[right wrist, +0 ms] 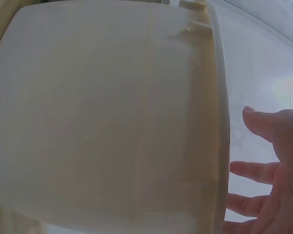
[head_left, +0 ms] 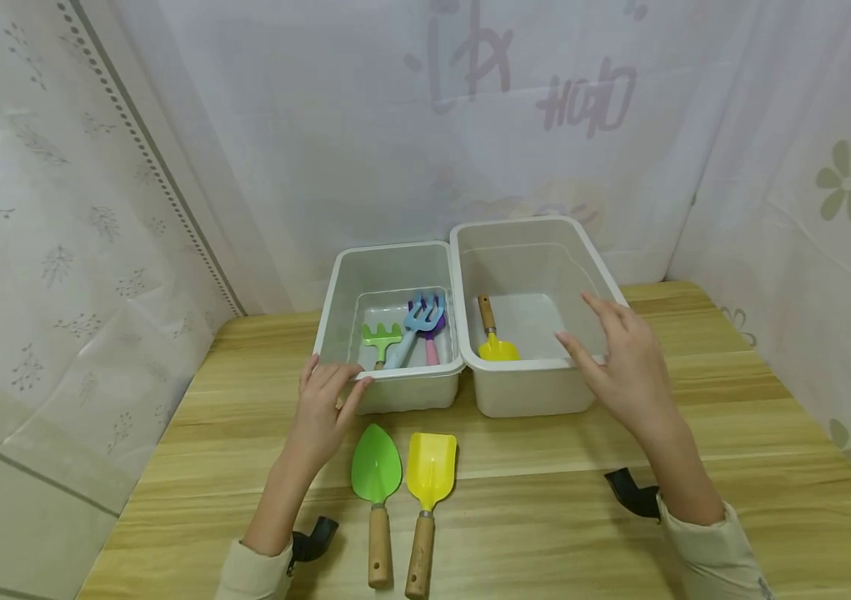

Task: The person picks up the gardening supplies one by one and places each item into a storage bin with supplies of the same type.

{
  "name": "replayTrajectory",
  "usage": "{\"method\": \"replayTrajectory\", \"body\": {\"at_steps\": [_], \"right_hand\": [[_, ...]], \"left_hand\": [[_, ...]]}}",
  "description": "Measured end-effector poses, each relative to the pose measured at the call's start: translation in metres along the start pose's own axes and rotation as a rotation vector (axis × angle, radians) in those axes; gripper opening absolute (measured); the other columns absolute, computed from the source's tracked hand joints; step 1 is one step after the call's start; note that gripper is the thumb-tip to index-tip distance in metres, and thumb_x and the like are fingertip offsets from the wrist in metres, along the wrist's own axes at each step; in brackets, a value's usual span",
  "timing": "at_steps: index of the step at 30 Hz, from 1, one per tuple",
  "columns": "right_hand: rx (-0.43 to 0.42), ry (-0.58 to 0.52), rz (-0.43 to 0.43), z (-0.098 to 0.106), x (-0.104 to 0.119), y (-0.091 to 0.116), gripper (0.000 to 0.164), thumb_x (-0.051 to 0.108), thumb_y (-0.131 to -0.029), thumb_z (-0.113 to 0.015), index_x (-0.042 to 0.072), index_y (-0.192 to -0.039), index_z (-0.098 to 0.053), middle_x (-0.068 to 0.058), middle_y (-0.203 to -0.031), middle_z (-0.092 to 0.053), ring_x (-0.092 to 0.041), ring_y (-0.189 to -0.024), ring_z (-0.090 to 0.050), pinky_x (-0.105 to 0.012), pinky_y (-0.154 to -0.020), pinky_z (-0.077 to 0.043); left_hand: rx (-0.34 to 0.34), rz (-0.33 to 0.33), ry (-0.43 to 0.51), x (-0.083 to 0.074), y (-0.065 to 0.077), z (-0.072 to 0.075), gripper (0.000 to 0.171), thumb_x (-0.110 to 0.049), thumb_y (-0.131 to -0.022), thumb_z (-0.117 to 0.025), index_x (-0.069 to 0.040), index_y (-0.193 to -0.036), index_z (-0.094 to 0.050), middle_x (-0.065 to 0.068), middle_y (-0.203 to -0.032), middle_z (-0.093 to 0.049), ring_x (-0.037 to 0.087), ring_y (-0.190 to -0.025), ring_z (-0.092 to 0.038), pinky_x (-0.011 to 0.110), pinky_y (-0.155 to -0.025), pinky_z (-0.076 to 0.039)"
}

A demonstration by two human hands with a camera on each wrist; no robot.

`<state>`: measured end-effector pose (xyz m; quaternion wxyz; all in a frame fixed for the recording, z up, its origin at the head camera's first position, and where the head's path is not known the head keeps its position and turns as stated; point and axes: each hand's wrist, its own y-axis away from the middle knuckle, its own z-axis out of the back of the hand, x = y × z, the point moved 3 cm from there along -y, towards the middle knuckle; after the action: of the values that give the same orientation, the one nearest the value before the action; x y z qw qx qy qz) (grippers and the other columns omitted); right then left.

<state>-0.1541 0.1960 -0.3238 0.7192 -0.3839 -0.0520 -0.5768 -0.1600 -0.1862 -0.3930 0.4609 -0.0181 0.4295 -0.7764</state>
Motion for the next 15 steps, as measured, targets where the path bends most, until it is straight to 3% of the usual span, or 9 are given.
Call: {"method": "replayTrajectory", "body": {"at_steps": [7, 15], "right_hand": [[0.028, 0.030, 0.033, 0.0000, -0.0047, 0.0028, 0.064, 0.029, -0.098, -0.077, 0.000, -0.151, -0.053, -0.034, -0.144, -0.057, -0.058, -0.134, -0.050, -0.076, -0.113, -0.036], [0.009, 0.067, 0.133, -0.0057, -0.0080, 0.0089, 0.059, 0.023, -0.091, -0.084, 0.001, -0.142, -0.063, -0.030, -0.133, -0.066, -0.053, -0.121, -0.061, -0.072, -0.101, -0.044]], "left_hand": [[0.001, 0.009, -0.009, 0.0007, 0.0009, -0.0006, 0.015, -0.007, -0.093, -0.078, 0.001, -0.104, -0.072, 0.017, -0.099, -0.077, 0.038, -0.099, -0.067, 0.069, -0.120, -0.032], [0.022, 0.021, -0.015, 0.0006, -0.0007, 0.0005, 0.016, -0.008, -0.094, -0.077, 0.001, -0.107, -0.073, 0.017, -0.103, -0.077, 0.038, -0.102, -0.068, 0.069, -0.123, -0.030]]}}
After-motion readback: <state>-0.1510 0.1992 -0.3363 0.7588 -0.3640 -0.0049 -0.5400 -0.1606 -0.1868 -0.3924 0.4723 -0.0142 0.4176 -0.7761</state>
